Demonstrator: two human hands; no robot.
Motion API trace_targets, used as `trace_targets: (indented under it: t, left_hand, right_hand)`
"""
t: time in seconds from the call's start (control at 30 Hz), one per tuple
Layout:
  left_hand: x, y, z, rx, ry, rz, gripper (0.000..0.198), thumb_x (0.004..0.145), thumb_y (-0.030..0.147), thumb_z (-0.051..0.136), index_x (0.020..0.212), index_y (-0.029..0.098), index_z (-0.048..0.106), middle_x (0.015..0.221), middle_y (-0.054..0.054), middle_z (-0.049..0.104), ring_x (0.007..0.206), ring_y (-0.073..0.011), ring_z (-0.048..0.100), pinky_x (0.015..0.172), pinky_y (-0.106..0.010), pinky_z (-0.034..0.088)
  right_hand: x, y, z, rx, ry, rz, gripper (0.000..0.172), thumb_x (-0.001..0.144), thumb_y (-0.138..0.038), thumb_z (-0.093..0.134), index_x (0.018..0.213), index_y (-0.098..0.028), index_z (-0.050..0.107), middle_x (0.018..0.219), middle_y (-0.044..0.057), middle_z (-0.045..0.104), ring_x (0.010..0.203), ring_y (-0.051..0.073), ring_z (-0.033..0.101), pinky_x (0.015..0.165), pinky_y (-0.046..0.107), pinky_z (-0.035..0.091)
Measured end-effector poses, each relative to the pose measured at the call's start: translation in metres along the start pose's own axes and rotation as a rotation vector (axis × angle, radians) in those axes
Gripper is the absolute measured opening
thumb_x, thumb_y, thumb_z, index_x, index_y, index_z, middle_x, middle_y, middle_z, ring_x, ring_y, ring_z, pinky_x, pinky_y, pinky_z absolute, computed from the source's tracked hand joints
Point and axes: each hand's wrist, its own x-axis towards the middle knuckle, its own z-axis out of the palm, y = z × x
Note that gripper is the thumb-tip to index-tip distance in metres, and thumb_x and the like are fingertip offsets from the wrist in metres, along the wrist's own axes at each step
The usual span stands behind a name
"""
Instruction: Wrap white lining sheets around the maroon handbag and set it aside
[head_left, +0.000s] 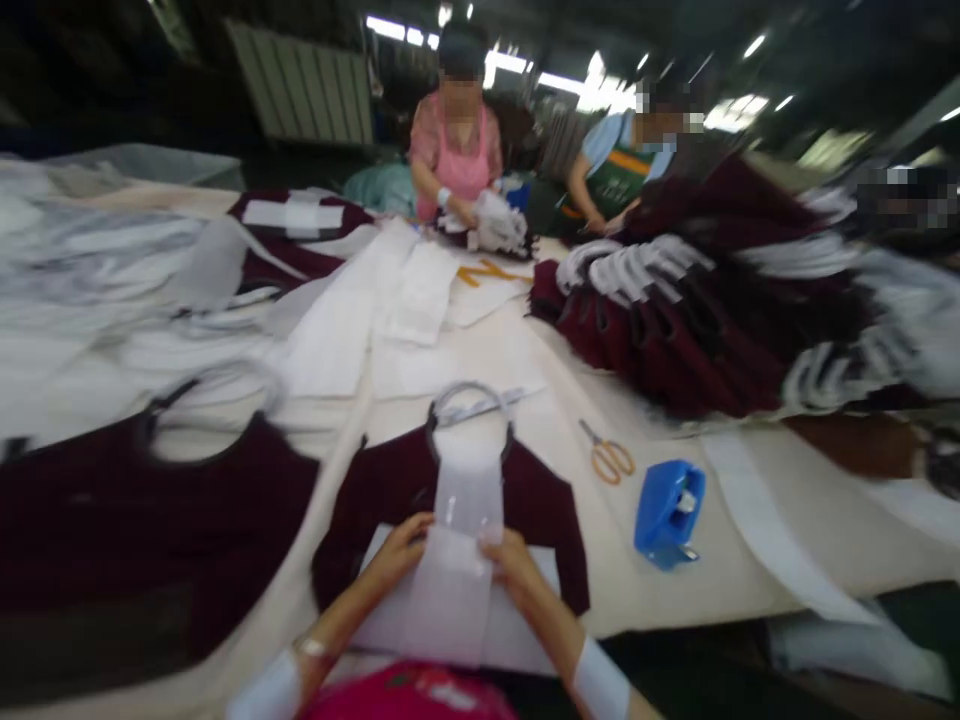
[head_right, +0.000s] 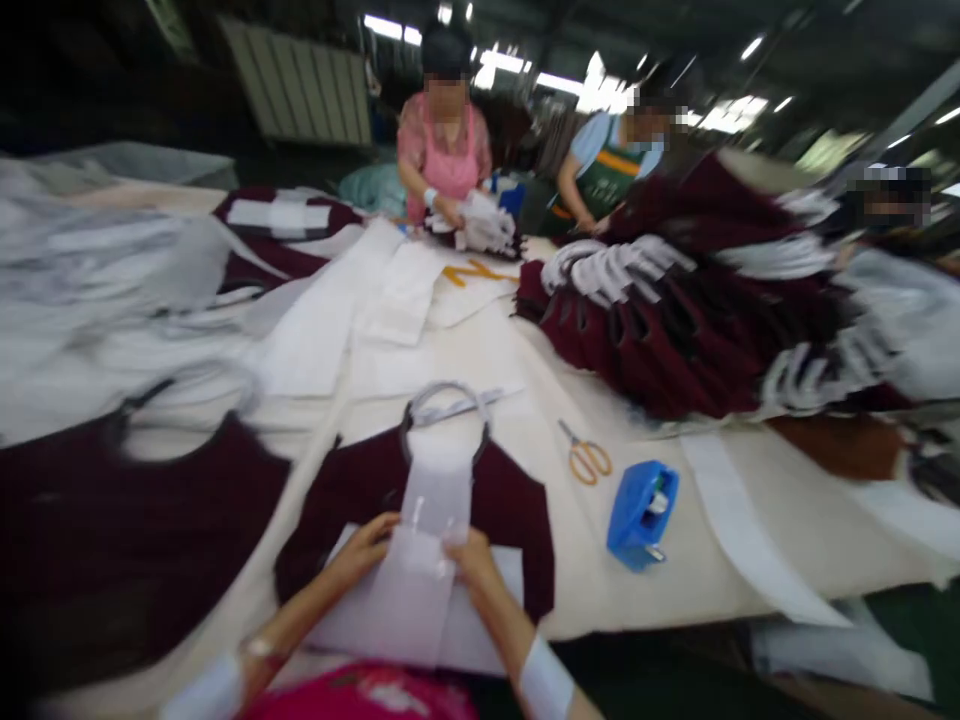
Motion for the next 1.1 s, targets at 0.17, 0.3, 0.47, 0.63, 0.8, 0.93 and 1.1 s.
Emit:
trace_targets:
  t: [0.17, 0.3, 0.47, 0.63, 0.8, 0.93, 1.1]
  left_hand:
    - [-0.003, -0.011, -0.01, -0.173, -0.088, -0.027, 0.055, 0.069, 0.03, 0.072, 0.121, 0.019, 0.056, 0.11, -0.007, 0.066, 0.102, -0.0216, 0.061, 0.089, -0.033, 0.046]
    - [-0.001, -0.011, -0.006, -0.086, -0.102, 0.021, 0.053, 0.074, 0.029, 0.068, 0.123, 0.019, 0.054, 0.105, -0.006, 0.066, 0.096, -0.019, 0.061, 0.084, -0.029, 0.046]
    - [0.003, -0.015, 0.0, 0.049, -0.041, 0.045, 0.045, 0.069, 0.021, 0.067, 0.114, 0.016, 0.059, 0.092, -0.004, 0.068, 0.088, -0.0183, 0.059, 0.084, -0.031, 0.045]
    - [0.007, -0.013, 0.004, 0.172, 0.02, 0.07, 0.032, 0.066, 0.015, 0.064, 0.097, 0.017, 0.068, 0.084, -0.002, 0.067, 0.087, -0.0187, 0.057, 0.088, -0.032, 0.043]
    - [0.007, -0.007, 0.009, 0.273, 0.061, 0.074, 0.012, 0.065, 0.017, 0.06, 0.074, 0.017, 0.069, 0.079, -0.003, 0.065, 0.081, -0.0189, 0.053, 0.083, -0.032, 0.043]
    - [0.004, -0.004, 0.012, 0.287, 0.08, 0.083, 0.009, 0.066, 0.017, 0.059, 0.072, 0.017, 0.066, 0.079, -0.003, 0.066, 0.082, -0.019, 0.054, 0.083, -0.032, 0.045]
    - [0.0, 0.0, 0.015, 0.249, 0.093, 0.108, 0.013, 0.066, 0.014, 0.059, 0.079, 0.016, 0.063, 0.084, -0.003, 0.068, 0.083, -0.018, 0.057, 0.08, -0.031, 0.048]
  right_hand:
    - [0.003, 0.044, 0.017, 0.063, 0.046, 0.136, 0.042, 0.062, -0.036, 0.081, 0.095, -0.018, 0.064, 0.081, 0.0, 0.071, 0.07, 0.016, 0.065, 0.062, 0.029, 0.055]
    - [-0.006, 0.038, 0.012, 0.089, 0.05, 0.107, 0.053, 0.057, -0.035, 0.083, 0.103, -0.019, 0.063, 0.091, 0.004, 0.075, 0.075, 0.021, 0.069, 0.065, 0.034, 0.058]
    - [-0.024, 0.047, 0.004, 0.225, -0.04, 0.24, 0.041, 0.057, -0.031, 0.084, 0.09, -0.016, 0.066, 0.083, 0.009, 0.076, 0.073, 0.023, 0.071, 0.07, 0.035, 0.059]
    - [-0.035, 0.064, -0.003, 0.287, -0.169, 0.324, 0.029, 0.059, -0.03, 0.083, 0.082, -0.018, 0.071, 0.083, 0.009, 0.076, 0.074, 0.021, 0.071, 0.076, 0.034, 0.059]
    - [-0.039, 0.065, 0.01, 0.264, -0.297, 0.271, 0.026, 0.062, -0.034, 0.081, 0.081, -0.02, 0.071, 0.088, 0.009, 0.077, 0.081, 0.025, 0.071, 0.085, 0.041, 0.057]
    - [-0.037, 0.063, 0.028, 0.269, -0.258, 0.16, 0.036, 0.058, -0.035, 0.083, 0.088, -0.019, 0.071, 0.093, 0.008, 0.077, 0.089, 0.028, 0.07, 0.094, 0.045, 0.053]
    - [-0.031, 0.06, 0.038, 0.287, -0.243, 0.063, 0.049, 0.054, -0.03, 0.083, 0.1, -0.016, 0.069, 0.098, 0.008, 0.077, 0.096, 0.028, 0.069, 0.1, 0.047, 0.05]
